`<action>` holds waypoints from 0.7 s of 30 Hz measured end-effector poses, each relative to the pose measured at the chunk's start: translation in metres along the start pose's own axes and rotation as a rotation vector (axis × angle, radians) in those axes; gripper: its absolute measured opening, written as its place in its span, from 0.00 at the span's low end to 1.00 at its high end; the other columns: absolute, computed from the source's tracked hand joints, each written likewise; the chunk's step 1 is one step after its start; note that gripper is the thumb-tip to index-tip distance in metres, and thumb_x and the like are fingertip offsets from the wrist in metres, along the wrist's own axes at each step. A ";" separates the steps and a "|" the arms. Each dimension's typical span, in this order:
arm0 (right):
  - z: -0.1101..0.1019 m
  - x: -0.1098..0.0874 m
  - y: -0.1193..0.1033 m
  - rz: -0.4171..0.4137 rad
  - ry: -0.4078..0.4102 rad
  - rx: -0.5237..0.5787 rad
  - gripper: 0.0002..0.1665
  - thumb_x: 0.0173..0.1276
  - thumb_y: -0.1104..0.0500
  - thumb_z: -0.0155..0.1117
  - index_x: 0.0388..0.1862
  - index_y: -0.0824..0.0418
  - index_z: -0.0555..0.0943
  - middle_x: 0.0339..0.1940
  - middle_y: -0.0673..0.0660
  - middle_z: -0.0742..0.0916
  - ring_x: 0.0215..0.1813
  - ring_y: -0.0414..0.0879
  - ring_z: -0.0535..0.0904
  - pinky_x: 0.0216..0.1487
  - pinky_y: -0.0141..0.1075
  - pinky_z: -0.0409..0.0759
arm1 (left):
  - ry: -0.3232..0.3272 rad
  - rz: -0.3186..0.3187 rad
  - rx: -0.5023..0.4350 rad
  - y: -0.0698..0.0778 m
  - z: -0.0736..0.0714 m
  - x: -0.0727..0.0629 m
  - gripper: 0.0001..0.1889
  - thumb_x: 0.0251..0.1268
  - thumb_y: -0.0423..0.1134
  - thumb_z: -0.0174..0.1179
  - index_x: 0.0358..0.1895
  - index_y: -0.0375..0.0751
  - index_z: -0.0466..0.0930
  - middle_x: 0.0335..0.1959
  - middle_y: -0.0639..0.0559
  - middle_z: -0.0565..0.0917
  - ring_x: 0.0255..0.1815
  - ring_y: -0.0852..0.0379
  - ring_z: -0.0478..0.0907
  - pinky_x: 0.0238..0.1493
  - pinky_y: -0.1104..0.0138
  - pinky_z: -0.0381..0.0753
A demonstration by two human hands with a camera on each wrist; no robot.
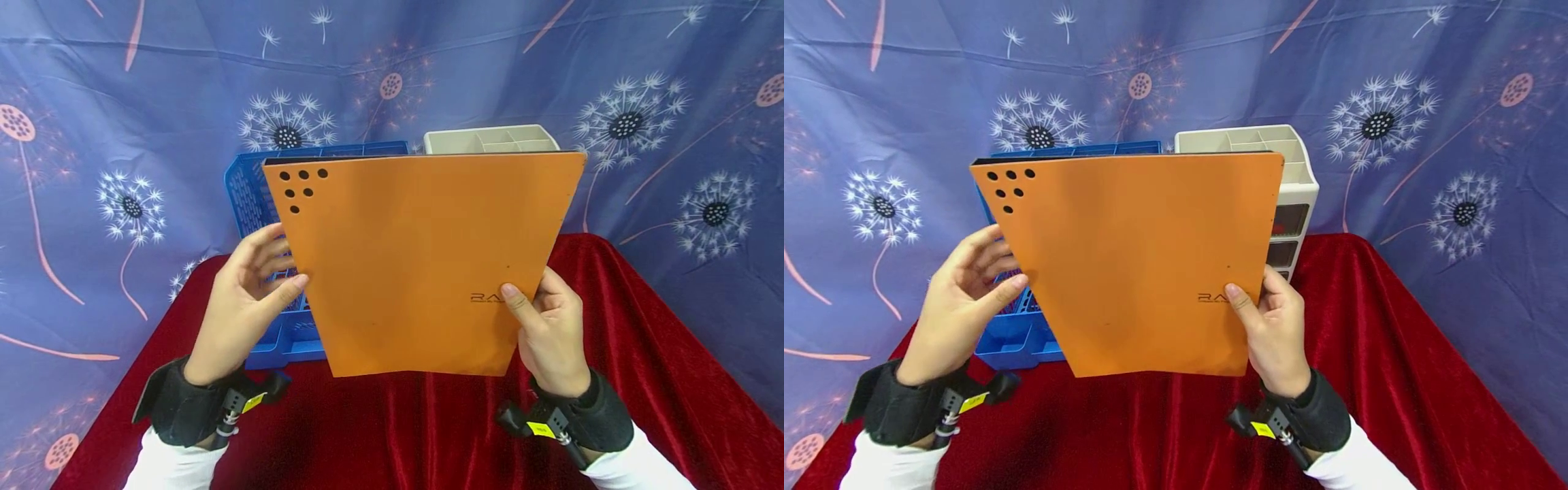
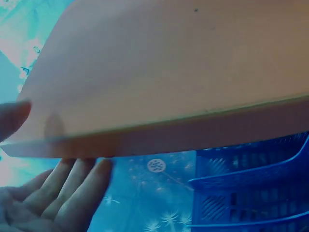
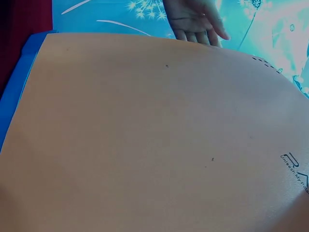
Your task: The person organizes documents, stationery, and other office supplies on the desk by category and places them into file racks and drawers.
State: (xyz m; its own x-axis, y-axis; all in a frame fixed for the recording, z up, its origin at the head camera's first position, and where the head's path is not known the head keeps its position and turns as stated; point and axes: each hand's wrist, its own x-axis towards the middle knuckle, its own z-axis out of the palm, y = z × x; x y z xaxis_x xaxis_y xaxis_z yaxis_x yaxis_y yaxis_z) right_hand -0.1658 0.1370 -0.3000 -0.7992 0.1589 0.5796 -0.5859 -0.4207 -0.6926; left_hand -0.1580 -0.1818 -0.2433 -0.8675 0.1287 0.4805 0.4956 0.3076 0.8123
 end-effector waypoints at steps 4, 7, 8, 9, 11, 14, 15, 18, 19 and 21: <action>-0.002 0.001 0.002 -0.017 0.001 0.017 0.15 0.60 0.82 0.53 0.43 0.74 0.78 0.38 0.61 0.85 0.41 0.48 0.82 0.43 0.34 0.78 | -0.148 -0.020 0.015 -0.005 -0.001 0.008 0.26 0.63 0.30 0.60 0.65 0.39 0.66 0.54 0.47 0.81 0.50 0.60 0.80 0.46 0.70 0.79; -0.002 0.001 0.002 -0.029 0.003 0.011 0.15 0.60 0.82 0.53 0.43 0.73 0.79 0.38 0.60 0.86 0.41 0.47 0.83 0.42 0.34 0.78 | -0.235 -0.034 -0.056 -0.012 -0.001 0.009 0.25 0.62 0.28 0.60 0.63 0.38 0.69 0.52 0.48 0.82 0.50 0.57 0.81 0.44 0.65 0.80; -0.003 0.000 0.002 -0.035 0.000 0.015 0.15 0.60 0.82 0.53 0.43 0.73 0.79 0.38 0.60 0.86 0.41 0.47 0.83 0.42 0.34 0.78 | -0.258 -0.037 -0.072 -0.015 0.000 0.009 0.25 0.61 0.28 0.60 0.63 0.37 0.69 0.52 0.49 0.82 0.51 0.57 0.81 0.44 0.64 0.80; -0.003 0.000 0.002 -0.041 -0.002 0.021 0.14 0.60 0.82 0.53 0.43 0.74 0.79 0.38 0.60 0.86 0.41 0.47 0.83 0.42 0.34 0.78 | -0.281 -0.041 -0.086 -0.017 0.000 0.008 0.26 0.61 0.27 0.60 0.64 0.37 0.69 0.52 0.49 0.82 0.51 0.56 0.81 0.44 0.64 0.80; -0.004 0.001 0.002 -0.054 -0.007 0.027 0.15 0.60 0.82 0.53 0.43 0.74 0.78 0.37 0.59 0.86 0.41 0.46 0.83 0.42 0.34 0.79 | -0.325 -0.047 -0.111 -0.022 0.000 0.006 0.27 0.61 0.26 0.60 0.65 0.37 0.68 0.53 0.48 0.82 0.51 0.55 0.81 0.45 0.62 0.80; -0.004 0.002 0.001 -0.067 -0.022 0.058 0.14 0.60 0.82 0.52 0.44 0.76 0.78 0.37 0.60 0.86 0.40 0.47 0.83 0.42 0.34 0.79 | -0.358 -0.055 -0.105 -0.027 0.001 0.004 0.28 0.60 0.27 0.61 0.65 0.37 0.67 0.52 0.46 0.82 0.50 0.55 0.81 0.45 0.62 0.80; -0.005 0.002 0.001 -0.068 -0.027 0.063 0.15 0.60 0.82 0.52 0.44 0.77 0.77 0.38 0.60 0.86 0.41 0.47 0.83 0.42 0.34 0.79 | -0.359 -0.059 -0.105 -0.029 0.001 0.003 0.28 0.60 0.27 0.61 0.65 0.37 0.68 0.52 0.46 0.82 0.50 0.55 0.81 0.44 0.62 0.80; -0.005 0.002 0.002 -0.068 -0.039 0.070 0.14 0.60 0.82 0.53 0.45 0.77 0.77 0.38 0.61 0.86 0.41 0.47 0.83 0.43 0.34 0.79 | -0.348 -0.060 -0.106 -0.033 0.003 0.002 0.27 0.60 0.27 0.61 0.64 0.37 0.69 0.50 0.46 0.83 0.49 0.55 0.82 0.44 0.61 0.81; -0.006 0.002 0.002 -0.068 -0.044 0.070 0.14 0.60 0.82 0.53 0.45 0.77 0.77 0.39 0.61 0.86 0.42 0.48 0.84 0.43 0.34 0.80 | -0.342 -0.058 -0.112 -0.034 0.003 0.002 0.26 0.60 0.27 0.61 0.63 0.37 0.69 0.50 0.47 0.83 0.49 0.54 0.82 0.44 0.61 0.81; -0.005 0.002 0.003 -0.067 -0.041 0.065 0.14 0.61 0.81 0.53 0.44 0.76 0.78 0.39 0.60 0.86 0.42 0.47 0.84 0.43 0.34 0.80 | -0.327 -0.049 -0.118 -0.036 0.005 0.001 0.26 0.60 0.26 0.60 0.63 0.36 0.70 0.50 0.48 0.84 0.49 0.54 0.82 0.45 0.62 0.80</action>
State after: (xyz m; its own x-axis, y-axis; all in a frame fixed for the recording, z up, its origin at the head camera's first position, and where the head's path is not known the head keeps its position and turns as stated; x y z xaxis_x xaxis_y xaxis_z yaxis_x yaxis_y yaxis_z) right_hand -0.1702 0.1407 -0.3032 -0.7515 0.1521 0.6420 -0.6269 -0.4677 -0.6231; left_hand -0.1772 -0.1883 -0.2738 -0.8490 0.4175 0.3238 0.4377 0.2126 0.8736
